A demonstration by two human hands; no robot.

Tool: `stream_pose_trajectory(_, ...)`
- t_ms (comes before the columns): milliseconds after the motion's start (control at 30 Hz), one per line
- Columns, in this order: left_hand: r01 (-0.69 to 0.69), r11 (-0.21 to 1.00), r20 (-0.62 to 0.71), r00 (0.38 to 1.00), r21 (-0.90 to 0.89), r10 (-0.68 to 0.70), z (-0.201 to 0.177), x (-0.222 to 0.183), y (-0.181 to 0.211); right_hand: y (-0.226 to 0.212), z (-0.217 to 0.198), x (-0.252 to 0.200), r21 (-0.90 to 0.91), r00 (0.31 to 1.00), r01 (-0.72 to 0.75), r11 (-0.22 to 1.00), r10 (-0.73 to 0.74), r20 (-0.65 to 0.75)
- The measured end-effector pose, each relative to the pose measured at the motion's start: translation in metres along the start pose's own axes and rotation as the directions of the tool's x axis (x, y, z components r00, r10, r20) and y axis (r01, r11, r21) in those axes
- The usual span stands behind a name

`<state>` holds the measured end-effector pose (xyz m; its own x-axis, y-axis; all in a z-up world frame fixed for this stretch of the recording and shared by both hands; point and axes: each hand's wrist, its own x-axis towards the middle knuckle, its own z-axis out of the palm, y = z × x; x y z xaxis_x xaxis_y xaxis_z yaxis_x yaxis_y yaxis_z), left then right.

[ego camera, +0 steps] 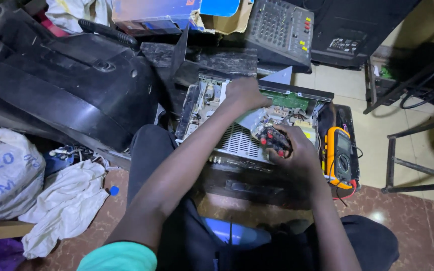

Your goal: Disassembling the internal components of an electronic device using a screwdriver and manual force to remove boards and wires.

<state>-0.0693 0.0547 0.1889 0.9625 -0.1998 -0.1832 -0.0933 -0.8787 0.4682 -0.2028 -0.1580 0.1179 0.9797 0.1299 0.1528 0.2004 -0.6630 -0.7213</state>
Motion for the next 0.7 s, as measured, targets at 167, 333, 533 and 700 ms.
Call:
stream_pose_trajectory(167,-0.042,0.847,-0.089,0.996,-0.53,-0.006,0.0,-0.009,-0.028,0.033,-0.003,0.016,-0.026,0.87,0.366,0.93,-0.352,-0.346)
stream_pose_trajectory(333,-0.179,0.542,-0.219,0.976,-0.821,-0.008,0.018,-0.051,-0.043,0.031,-0.011,0.018,0.168,0.886,0.312,0.935,-0.222,-0.408)
stream_pose_trajectory(533,-0.521,0.59,-0.354,0.853,-0.617,0.383,0.035,-0.037,-0.063,0.025,-0.027,0.018,0.277,0.917,0.251,0.927,-0.137,-0.373)
stream_pose_trajectory(700,-0.8,0.508,-0.465,0.6,-0.321,0.651,0.063,0.048,-0.071,0.033,-0.032,0.023,0.235,0.914,0.3,0.925,-0.207,-0.35)
